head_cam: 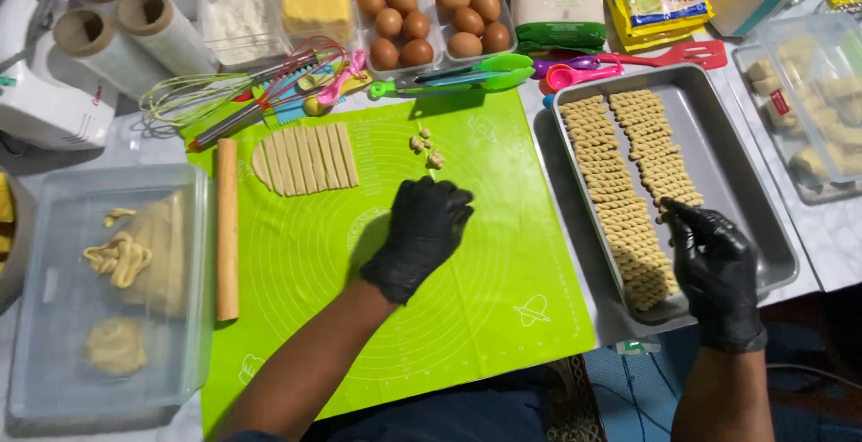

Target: Twisting pre-cut dough strips into spirals and arranging them on a baking tray

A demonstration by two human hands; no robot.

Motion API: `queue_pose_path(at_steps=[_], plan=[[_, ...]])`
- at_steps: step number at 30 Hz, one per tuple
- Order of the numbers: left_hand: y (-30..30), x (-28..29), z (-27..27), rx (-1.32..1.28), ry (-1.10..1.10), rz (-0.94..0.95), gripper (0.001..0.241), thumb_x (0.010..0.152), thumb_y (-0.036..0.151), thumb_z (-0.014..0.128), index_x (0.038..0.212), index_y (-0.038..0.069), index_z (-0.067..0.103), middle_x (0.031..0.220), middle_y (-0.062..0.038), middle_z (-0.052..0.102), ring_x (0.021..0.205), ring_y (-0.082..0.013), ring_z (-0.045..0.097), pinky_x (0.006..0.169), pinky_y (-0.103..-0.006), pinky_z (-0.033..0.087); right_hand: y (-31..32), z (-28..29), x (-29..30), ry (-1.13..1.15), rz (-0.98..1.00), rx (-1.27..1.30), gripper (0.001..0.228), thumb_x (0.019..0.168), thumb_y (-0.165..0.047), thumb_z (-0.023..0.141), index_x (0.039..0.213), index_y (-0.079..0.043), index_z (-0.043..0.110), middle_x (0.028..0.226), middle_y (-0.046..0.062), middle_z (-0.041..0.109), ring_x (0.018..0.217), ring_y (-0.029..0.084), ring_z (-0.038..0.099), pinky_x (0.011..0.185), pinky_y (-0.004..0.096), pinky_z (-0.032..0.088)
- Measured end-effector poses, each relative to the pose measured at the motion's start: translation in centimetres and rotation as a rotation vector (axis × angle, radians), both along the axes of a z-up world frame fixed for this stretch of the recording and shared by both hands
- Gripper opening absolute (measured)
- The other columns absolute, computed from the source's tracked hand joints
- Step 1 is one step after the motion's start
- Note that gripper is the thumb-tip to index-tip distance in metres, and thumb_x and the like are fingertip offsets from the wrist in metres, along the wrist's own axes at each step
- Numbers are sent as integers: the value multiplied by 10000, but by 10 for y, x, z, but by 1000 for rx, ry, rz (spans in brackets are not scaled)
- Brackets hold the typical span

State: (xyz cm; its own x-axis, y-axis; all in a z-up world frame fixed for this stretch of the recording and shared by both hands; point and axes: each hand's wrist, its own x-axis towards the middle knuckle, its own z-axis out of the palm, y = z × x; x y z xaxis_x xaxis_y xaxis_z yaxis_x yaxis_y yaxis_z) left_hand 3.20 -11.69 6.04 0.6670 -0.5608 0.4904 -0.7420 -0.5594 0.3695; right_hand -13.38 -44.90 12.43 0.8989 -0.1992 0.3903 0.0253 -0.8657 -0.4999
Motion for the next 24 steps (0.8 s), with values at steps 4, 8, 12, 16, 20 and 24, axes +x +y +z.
queue_pose_path(at_steps=[4,8,12,16,20,24], plan=[[82,-6,-9,100,-21,202,163,821,241,740,961,203,815,825,-51,758,713,-338,676,589,-519,462,93,10,37,-44,145,109,210,1006,71,663,1192,25,747,1134,191,752,1010,271,733,891,352,603],[141,0,-18,356,-33,517,98,889,326,650,933,316,737,785,12,697,767,-270,711,685,-399,558,175,-19,96,39,194,209,172,890,-41,758,1038,-106,816,910,170,776,932,395,729,791,476,588],[162,4,-5,371,-74,617,147,901,245,646,972,267,772,792,-17,715,760,-260,715,668,-375,563,244,-52,175,220,319,368,172,936,-103,706,1076,-61,798,971,239,759,1000,453,709,861,535,568],[164,2,-22,314,-80,634,162,898,235,657,999,260,781,808,-31,724,798,-286,714,705,-402,557,297,-102,259,213,325,330,177,977,-196,685,1108,-127,781,978,172,756,1012,418,711,883,514,573],[176,1,-29,299,-8,611,192,885,233,680,1044,243,786,821,-43,736,811,-296,713,707,-427,555,329,-81,283,259,287,48,214,981,-254,665,1139,-147,763,987,156,737,997,393,721,872,497,597],[186,-1,-15,261,45,639,197,897,274,680,1064,237,778,839,-40,731,835,-287,708,729,-427,557,325,-109,307,293,289,65,182,954,-276,697,1080,-177,784,1002,151,725,1025,408,708,874,509,597]])
